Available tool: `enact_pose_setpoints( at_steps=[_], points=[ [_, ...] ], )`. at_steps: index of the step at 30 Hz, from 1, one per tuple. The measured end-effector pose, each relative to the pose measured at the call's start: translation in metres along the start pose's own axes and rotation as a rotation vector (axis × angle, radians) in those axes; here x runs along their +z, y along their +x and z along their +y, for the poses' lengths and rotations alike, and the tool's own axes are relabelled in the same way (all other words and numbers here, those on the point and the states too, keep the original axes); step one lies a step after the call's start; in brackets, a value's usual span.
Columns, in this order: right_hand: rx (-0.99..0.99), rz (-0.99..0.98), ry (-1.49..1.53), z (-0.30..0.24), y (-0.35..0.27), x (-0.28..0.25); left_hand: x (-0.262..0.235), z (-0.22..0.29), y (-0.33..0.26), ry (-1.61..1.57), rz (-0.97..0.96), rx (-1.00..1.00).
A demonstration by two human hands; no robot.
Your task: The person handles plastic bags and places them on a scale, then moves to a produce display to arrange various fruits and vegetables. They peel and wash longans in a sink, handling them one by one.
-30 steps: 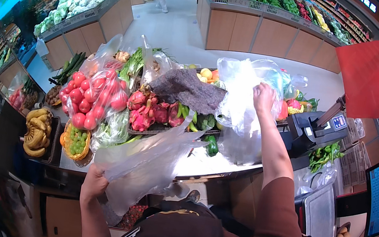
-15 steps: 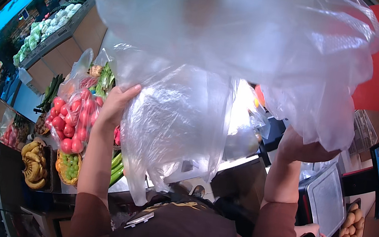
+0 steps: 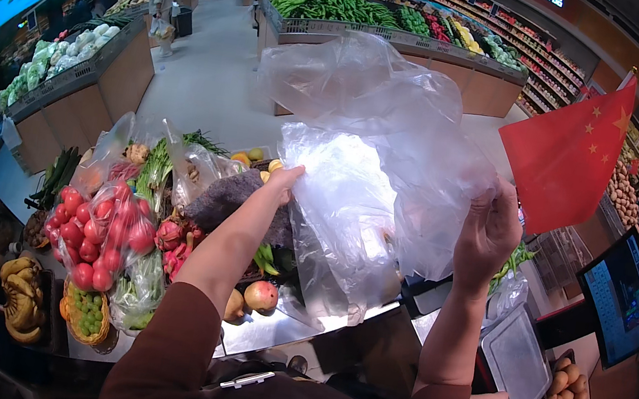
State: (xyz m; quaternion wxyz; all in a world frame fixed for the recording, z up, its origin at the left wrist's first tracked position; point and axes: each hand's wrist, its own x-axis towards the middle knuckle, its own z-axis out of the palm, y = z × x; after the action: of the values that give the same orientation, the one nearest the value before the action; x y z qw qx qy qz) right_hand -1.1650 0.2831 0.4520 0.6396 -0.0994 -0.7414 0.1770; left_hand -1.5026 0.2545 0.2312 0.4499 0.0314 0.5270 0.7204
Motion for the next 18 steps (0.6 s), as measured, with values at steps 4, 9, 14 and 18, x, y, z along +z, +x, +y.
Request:
enact_pose_setpoints(
  at_steps=[4,9,14,18],
  points=[
    [0.151,-0.055,0.083,0.011,-0.022,0.007,-0.035,-0.025,0.012,0.033,0.045,0.032],
    [0.437,-0.114,0.322,0.024,-0.045,0.008,-0.036,-0.002,-0.046,0.230,0.093,0.342],
    [0.823,-0.029,0.811,0.051,-0.066,0.025,-0.004,-0.001,-0.149,0.382,-0.236,0.524],
    [1.131,-0.049,1.177,0.048,-0.086,0.051,0.012,-0.010,-0.194,0.213,-0.399,0.348]
  ],
)
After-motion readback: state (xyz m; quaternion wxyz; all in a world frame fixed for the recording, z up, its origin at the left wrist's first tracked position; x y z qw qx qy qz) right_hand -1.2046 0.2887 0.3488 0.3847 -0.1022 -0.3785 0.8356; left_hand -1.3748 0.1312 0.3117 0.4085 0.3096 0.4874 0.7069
